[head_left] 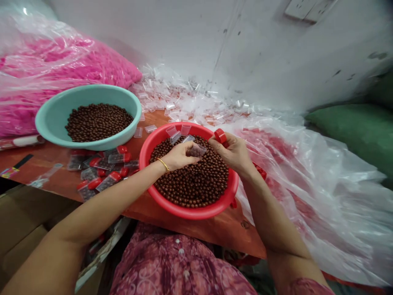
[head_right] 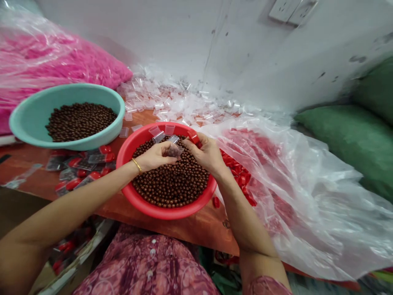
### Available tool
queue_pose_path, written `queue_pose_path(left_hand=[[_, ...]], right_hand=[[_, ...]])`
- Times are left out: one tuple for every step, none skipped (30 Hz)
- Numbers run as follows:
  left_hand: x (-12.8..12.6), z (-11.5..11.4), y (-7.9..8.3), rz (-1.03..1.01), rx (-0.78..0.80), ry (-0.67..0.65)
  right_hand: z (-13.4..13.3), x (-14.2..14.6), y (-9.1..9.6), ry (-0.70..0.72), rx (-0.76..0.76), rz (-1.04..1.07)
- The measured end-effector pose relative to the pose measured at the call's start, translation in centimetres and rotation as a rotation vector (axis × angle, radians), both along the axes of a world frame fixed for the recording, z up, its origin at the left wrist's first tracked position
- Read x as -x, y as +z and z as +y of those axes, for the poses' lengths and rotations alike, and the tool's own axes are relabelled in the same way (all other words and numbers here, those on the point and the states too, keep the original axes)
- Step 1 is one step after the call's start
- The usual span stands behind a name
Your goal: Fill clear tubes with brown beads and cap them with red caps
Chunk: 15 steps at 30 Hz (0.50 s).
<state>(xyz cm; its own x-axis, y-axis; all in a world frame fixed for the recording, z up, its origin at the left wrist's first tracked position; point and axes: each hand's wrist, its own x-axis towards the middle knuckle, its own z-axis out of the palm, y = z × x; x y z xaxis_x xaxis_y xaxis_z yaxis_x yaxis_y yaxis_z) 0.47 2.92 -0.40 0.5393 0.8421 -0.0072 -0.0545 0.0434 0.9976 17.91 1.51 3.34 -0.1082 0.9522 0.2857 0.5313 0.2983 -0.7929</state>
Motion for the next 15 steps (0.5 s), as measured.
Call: queue_pose_path(left_hand=[[0.0,0.0,-0.1,0.006,-0.013,-0.017],[0.0,0.0,-0.1,0.013,-0.026,-0.027],[0.0,0.0,-0.2,0.021,-0.039,-0.029],[0.0,0.0,-0.4,0.026,-0.047,-0.027],[0.0,0.0,-0.5,0.029,-0.051,-0.026],[0.0,0.0,-0.6,0.03,-0.051,-0.03],[0.0,0.0,-0.6,0.028,-0.048,-0.037],[0.0,0.0,-0.6,0.025,-0.041,-0.046],[0.0,0.0,-0.6,0.023,-0.031,-0.056],[0.0,0.0,-0.5,0.022,-0.022,-0.064],[0.0,-0.1,-0.4,0.018,-0.017,-0.067],[0.0,-0.1,-0.3,0.011,-0.015,-0.067],[0.0,-0.1,-0.2,0.0,-0.016,-0.066],[0.1,-0.1,-0.1,-0.015,-0.02,-0.066],[0.1,-0.2,0.0,-0.031,-0.028,-0.066]], right_hand=[[0.1,0.5,0.3,0.015,-0.012,-0.036],[0.2,0.9,0.5,0.036,-0.019,-0.081],[0.3,1.2,0.6,0.057,-0.024,-0.127],[0.3,1.5,0.5,0.075,-0.026,-0.165],[0.3,1.7,0.5,0.091,-0.025,-0.182],[0.3,1.8,0.3,0.109,-0.013,-0.177],[0.2,1.7,0.2,0.131,0.01,-0.152],[0.1,1.7,0.1,0.152,0.037,-0.114],[0.0,1.5,0.1,0.168,0.067,-0.068],[0.0,1.4,0.1,0.172,0.099,-0.02],[-0.1,1.2,0.1,0.16,0.13,0.024],[-0.2,1.0,0.1,0.133,0.158,0.061],[-0.3,0.8,0.2,0.098,0.187,0.092],[-0.5,0.6,0.3,0.067,0.22,0.121],[-0.6,0.4,0.3,0.052,0.256,0.148]])
